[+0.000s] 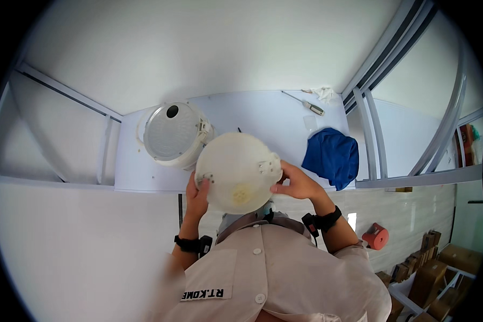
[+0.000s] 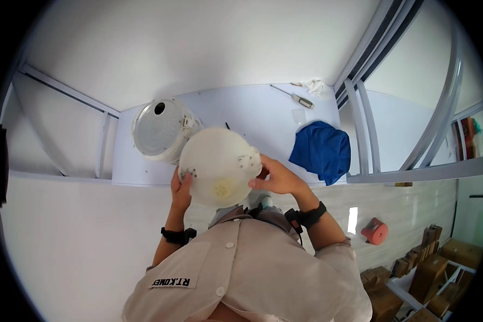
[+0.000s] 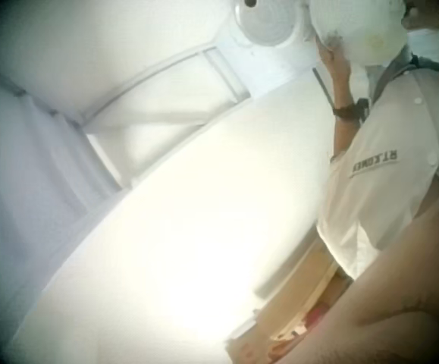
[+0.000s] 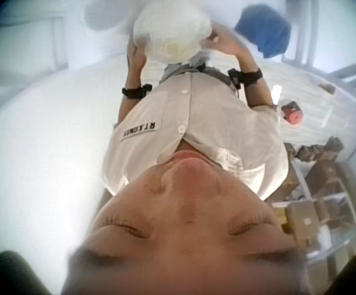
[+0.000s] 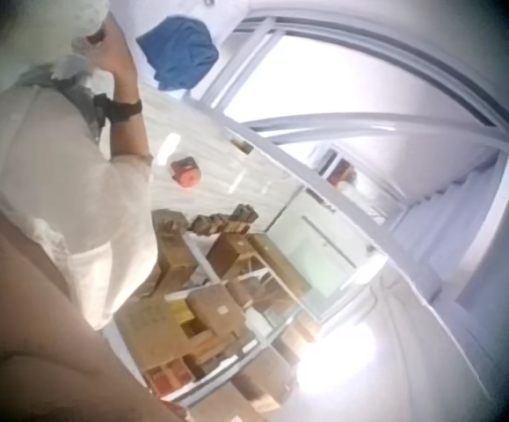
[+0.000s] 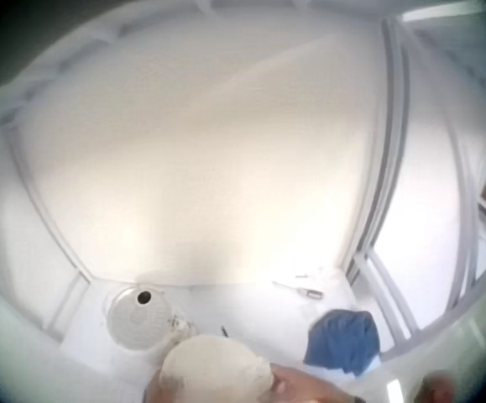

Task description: The person uses a screwdriver to tighten screws on the underside of a white plastic appliance component. They then wipe the top surface of the component with a blue cloth and continue to tighten screws on the underside.

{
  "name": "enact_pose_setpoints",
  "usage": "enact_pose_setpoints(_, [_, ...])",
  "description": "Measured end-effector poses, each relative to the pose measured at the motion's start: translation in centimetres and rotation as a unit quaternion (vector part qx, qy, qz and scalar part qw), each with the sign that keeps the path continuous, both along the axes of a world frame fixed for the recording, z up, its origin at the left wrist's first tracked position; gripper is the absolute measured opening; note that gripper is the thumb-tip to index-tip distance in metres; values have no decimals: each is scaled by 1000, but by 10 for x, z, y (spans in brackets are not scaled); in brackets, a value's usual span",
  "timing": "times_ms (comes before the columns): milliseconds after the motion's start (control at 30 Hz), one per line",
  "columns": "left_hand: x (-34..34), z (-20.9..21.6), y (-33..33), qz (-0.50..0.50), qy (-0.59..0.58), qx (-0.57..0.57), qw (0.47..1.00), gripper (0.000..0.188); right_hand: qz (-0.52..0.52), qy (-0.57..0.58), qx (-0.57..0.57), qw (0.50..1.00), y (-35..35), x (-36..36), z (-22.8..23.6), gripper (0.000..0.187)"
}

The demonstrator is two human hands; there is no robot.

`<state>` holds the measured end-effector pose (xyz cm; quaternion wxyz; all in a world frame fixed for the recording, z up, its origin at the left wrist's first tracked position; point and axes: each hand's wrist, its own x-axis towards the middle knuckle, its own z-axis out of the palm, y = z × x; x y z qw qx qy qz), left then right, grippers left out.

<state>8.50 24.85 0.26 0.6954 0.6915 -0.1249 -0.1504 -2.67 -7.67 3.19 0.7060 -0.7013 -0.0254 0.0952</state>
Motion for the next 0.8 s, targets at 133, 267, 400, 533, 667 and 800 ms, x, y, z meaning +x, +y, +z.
enact_pose_setpoints(133, [-16,4,33,25,-6,64,998,36,82,-15,-133,988,-6,2,-13,69])
enact_pose_setpoints(267, [-27,-7,55,61,-30,107,992,35,-54,-20,-330,942,13,17,-31,59])
enact_pose_setpoints(400, [-36,-6,60,93,-41,110,989,35,-107,-46,-466,877,29,35,-51,66])
enact_pose_setpoints(533, [-45,-4,68,109,-41,116,986,38,-61,-2,-520,852,40,58,-47,77])
enact_pose_setpoints(667, [-50,3,67,119,-20,115,986,39,-16,49,-527,848,43,75,-55,70])
enact_pose_setpoints(800, [-50,-6,68,108,-11,134,985,38,-61,-17,-483,873,36,72,-74,60])
